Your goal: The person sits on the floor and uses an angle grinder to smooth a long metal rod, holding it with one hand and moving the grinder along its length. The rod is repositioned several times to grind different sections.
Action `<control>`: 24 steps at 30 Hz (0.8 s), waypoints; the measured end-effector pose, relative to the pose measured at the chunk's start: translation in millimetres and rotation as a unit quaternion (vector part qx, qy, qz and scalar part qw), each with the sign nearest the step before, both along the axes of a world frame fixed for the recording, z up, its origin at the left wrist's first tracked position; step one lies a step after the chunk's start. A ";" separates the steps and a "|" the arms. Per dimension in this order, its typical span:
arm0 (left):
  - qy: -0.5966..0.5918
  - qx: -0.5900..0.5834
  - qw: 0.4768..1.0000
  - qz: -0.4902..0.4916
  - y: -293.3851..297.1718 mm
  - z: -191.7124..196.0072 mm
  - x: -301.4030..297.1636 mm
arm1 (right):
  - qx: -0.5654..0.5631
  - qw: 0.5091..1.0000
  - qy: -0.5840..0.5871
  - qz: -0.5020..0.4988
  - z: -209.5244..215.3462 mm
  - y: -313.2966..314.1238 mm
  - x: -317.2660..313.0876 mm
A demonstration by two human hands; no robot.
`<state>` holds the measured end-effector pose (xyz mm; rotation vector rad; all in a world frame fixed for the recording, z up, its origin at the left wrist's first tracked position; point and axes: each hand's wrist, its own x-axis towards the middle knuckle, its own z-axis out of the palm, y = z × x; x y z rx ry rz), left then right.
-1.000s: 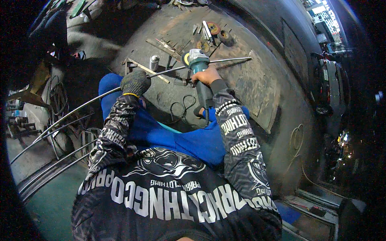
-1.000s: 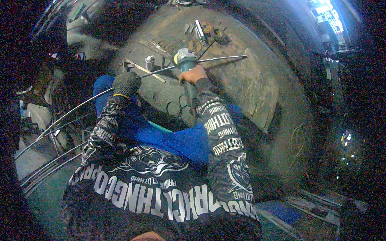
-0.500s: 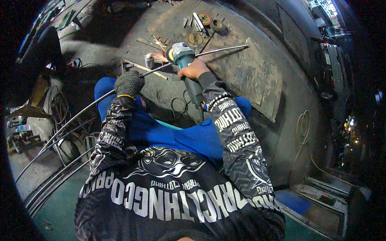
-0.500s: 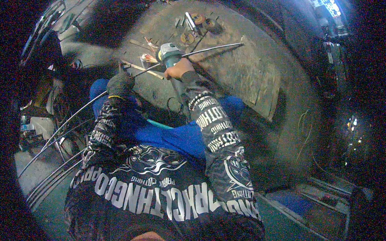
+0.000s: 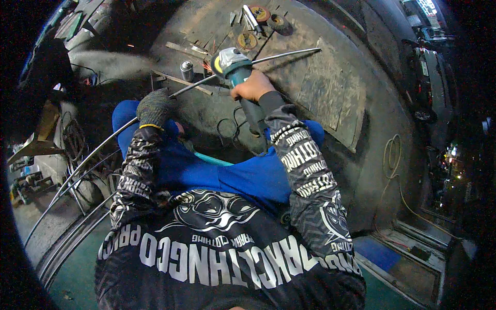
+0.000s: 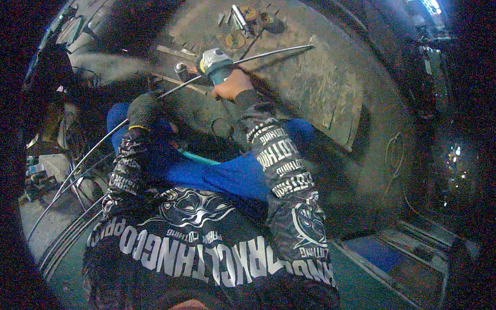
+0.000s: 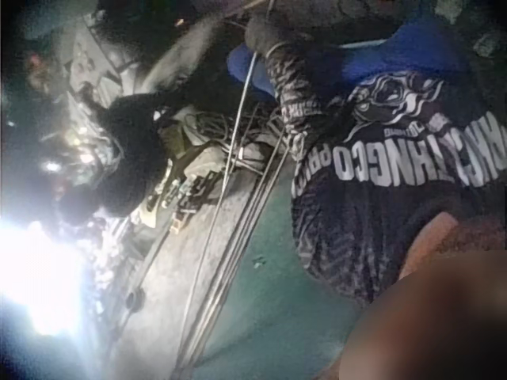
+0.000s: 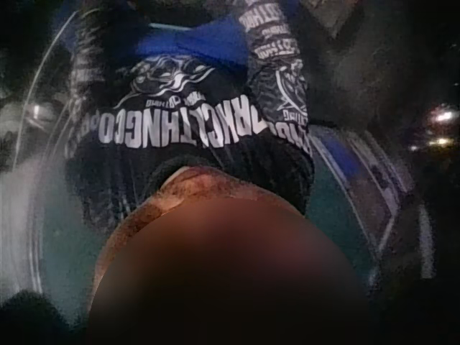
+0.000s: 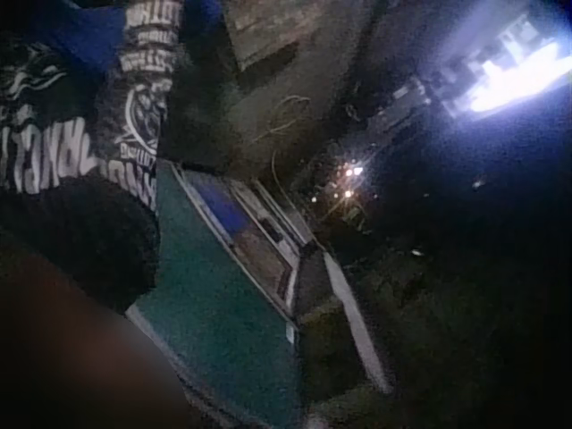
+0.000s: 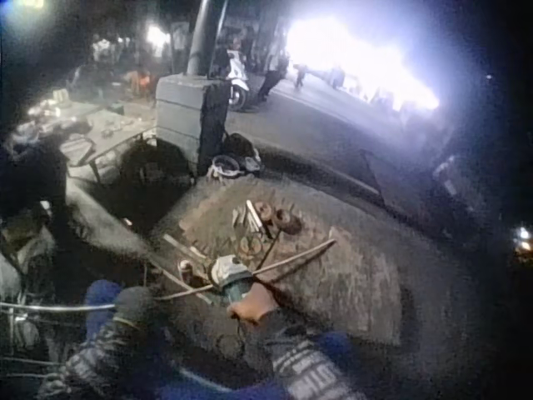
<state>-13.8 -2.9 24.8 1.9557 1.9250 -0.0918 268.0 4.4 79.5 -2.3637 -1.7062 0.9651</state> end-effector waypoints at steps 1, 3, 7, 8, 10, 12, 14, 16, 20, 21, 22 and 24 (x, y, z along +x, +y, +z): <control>-0.001 0.009 1.000 -0.002 -1.2 0.7 -0.9 | 0.010 1.000 -0.011 -0.010 -1.0 0.8 5.5; 0.000 0.014 1.000 -0.011 -4.3 3.0 -2.5 | -0.001 1.000 -0.024 -0.021 -1.2 5.1 23.5; -0.008 0.027 1.000 -0.001 -12.9 9.5 0.2 | -0.004 0.997 -0.058 -0.052 0.7 16.3 72.7; 0.003 0.007 1.000 0.014 -14.6 12.8 -0.8 | 0.002 0.996 -0.074 -0.059 1.4 18.2 85.7; 0.013 0.001 1.000 0.027 -19.4 18.8 -1.0 | -0.016 0.998 -0.043 -0.047 4.8 21.8 115.3; 0.033 -0.009 0.999 0.008 -23.0 24.7 -3.6 | -0.038 0.997 -0.054 -0.050 7.1 28.4 146.0; 0.038 -0.010 0.999 0.003 -27.9 28.3 -4.0 | -0.067 0.989 -0.110 -0.071 3.6 38.4 175.7; 0.045 -0.003 0.999 0.024 -31.2 29.3 -2.0 | -0.085 0.984 -0.124 -0.100 -0.8 54.2 209.6; 0.040 -0.001 0.998 0.054 -36.4 29.7 -2.5 | -0.011 0.988 0.021 -0.154 -19.7 64.2 282.8; 0.041 -0.001 0.998 0.057 -38.0 30.1 -4.5 | -0.007 0.991 0.012 -0.136 -24.2 67.2 300.9; 0.039 0.000 0.998 0.054 -40.6 31.1 -8.0 | -0.004 0.993 0.013 -0.115 -28.3 70.2 317.6; 0.051 -0.020 0.997 0.048 -43.1 29.9 -11.7 | -0.015 0.992 0.036 -0.122 -30.1 76.9 347.3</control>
